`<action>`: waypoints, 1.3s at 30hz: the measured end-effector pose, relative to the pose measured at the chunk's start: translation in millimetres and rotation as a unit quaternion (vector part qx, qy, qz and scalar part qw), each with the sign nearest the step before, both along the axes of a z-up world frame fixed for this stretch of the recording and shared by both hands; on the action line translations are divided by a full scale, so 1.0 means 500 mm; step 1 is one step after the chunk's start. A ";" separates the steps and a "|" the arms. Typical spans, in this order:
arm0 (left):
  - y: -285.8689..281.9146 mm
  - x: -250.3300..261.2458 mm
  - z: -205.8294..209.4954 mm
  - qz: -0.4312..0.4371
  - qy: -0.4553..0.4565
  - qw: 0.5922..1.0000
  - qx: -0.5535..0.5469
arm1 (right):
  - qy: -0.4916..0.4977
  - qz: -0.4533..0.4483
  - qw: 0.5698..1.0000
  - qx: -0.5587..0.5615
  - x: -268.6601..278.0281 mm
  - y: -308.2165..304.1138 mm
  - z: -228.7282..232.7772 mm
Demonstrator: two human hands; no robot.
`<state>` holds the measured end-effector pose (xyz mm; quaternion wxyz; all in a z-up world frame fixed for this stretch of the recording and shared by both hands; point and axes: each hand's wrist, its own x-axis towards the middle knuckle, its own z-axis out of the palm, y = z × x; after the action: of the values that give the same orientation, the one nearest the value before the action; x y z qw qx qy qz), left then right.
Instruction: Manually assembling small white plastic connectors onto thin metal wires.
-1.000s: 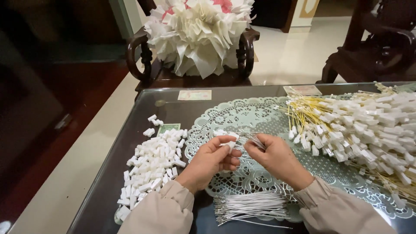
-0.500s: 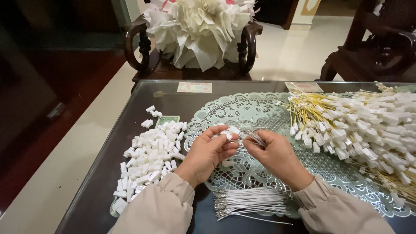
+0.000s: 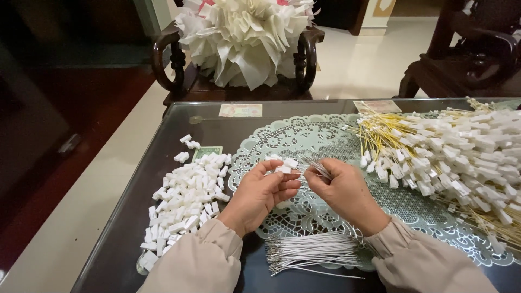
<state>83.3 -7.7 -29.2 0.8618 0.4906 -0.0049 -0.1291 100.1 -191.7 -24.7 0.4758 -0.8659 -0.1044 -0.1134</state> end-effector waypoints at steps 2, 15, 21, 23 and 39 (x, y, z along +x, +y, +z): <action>-0.002 -0.001 -0.001 -0.006 -0.002 1.000 0.007 | 0.007 0.004 1.000 0.007 -0.011 0.008 0.010; -0.008 -0.003 -0.007 -0.008 -0.009 1.000 0.022 | 0.013 0.030 0.999 -0.008 0.010 -0.008 -0.022; -0.007 -0.005 -0.014 -0.015 -0.030 0.999 0.038 | 0.004 0.060 0.998 -0.021 0.001 -0.006 -0.004; -0.007 -0.002 -0.019 -0.015 -0.028 0.999 0.044 | 0.002 0.066 0.998 -0.018 0.009 -0.008 -0.012; 0.014 -0.003 -0.005 0.073 -0.181 0.897 0.397 | 0.028 0.013 0.999 0.032 0.008 -0.045 0.056</action>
<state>81.6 -0.8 -31.6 0.5864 0.8060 -0.0729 0.0337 104.1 -214.4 3.3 0.5077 -0.8515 -0.0987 -0.0863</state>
